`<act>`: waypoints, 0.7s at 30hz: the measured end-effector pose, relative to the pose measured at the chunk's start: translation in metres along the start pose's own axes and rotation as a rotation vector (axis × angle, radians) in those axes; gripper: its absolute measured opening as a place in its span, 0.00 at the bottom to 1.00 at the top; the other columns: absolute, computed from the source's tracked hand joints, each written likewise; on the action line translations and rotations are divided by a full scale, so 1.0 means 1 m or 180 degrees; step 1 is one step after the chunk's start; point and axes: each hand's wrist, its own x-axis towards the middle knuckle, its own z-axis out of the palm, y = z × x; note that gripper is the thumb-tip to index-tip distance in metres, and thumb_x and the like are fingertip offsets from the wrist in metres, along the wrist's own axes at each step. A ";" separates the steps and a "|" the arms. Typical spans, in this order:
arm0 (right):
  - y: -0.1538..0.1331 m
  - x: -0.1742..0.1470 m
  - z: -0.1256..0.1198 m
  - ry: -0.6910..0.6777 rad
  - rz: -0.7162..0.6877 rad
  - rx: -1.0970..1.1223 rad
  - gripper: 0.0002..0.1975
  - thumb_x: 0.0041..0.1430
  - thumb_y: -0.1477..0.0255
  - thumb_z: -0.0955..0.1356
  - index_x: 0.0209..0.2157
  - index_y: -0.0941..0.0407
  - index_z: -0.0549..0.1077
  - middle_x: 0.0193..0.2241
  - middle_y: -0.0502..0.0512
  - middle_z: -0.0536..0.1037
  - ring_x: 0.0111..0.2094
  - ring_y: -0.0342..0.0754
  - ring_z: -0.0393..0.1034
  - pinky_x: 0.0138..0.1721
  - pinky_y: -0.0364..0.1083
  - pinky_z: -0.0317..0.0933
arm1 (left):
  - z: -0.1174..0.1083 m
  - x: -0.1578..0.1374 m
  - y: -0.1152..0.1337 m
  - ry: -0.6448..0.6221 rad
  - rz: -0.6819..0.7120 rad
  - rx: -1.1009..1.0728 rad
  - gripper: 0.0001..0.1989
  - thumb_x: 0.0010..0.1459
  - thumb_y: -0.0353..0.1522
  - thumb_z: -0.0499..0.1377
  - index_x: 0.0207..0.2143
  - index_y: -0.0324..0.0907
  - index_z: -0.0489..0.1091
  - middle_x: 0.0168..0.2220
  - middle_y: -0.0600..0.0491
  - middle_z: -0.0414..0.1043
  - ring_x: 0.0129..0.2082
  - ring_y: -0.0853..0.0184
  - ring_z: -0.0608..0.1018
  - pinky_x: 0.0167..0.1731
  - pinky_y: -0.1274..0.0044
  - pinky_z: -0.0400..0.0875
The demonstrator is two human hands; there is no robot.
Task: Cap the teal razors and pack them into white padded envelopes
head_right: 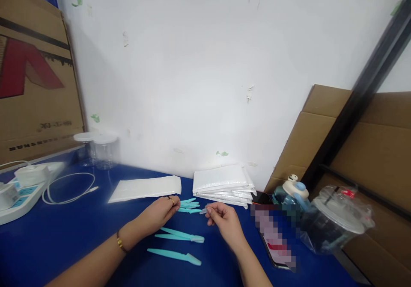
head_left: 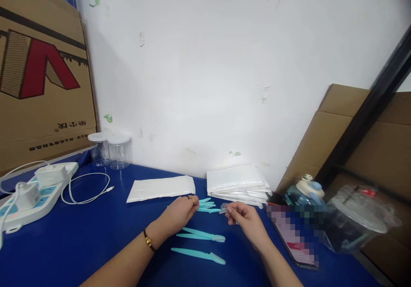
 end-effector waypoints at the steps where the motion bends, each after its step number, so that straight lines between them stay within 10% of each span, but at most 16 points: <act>1: 0.000 0.000 0.002 -0.0013 0.0011 0.0006 0.19 0.51 0.56 0.69 0.34 0.58 0.75 0.24 0.52 0.75 0.22 0.42 0.68 0.26 0.41 0.59 | 0.000 0.000 0.001 0.0003 0.0006 -0.0003 0.13 0.64 0.33 0.42 0.32 0.42 0.62 0.30 0.54 0.68 0.29 0.68 0.70 0.32 0.78 0.60; 8: -0.001 -0.003 0.014 -0.0277 0.0115 -0.0099 0.20 0.51 0.55 0.69 0.32 0.59 0.75 0.23 0.52 0.76 0.21 0.43 0.69 0.24 0.41 0.59 | -0.001 -0.002 0.012 -0.0204 -0.0077 -0.0185 0.12 0.63 0.33 0.44 0.32 0.43 0.64 0.30 0.54 0.70 0.29 0.69 0.70 0.28 0.79 0.60; 14: 0.000 0.000 -0.021 0.0268 -0.0382 -0.1846 0.13 0.54 0.63 0.65 0.30 0.57 0.76 0.22 0.52 0.74 0.24 0.45 0.66 0.26 0.42 0.58 | 0.002 -0.007 0.014 -0.0478 -0.0047 -0.0233 0.10 0.58 0.32 0.49 0.30 0.43 0.68 0.30 0.54 0.72 0.31 0.69 0.71 0.29 0.79 0.60; 21: 0.000 -0.004 -0.030 -0.0172 -0.0340 -0.3193 0.04 0.47 0.75 0.67 0.27 0.55 0.74 0.28 0.51 0.73 0.29 0.45 0.67 0.31 0.42 0.57 | 0.008 -0.002 -0.003 -0.0150 -0.0212 0.0072 0.07 0.55 0.34 0.55 0.37 0.45 0.70 0.37 0.53 0.70 0.38 0.65 0.72 0.37 0.76 0.63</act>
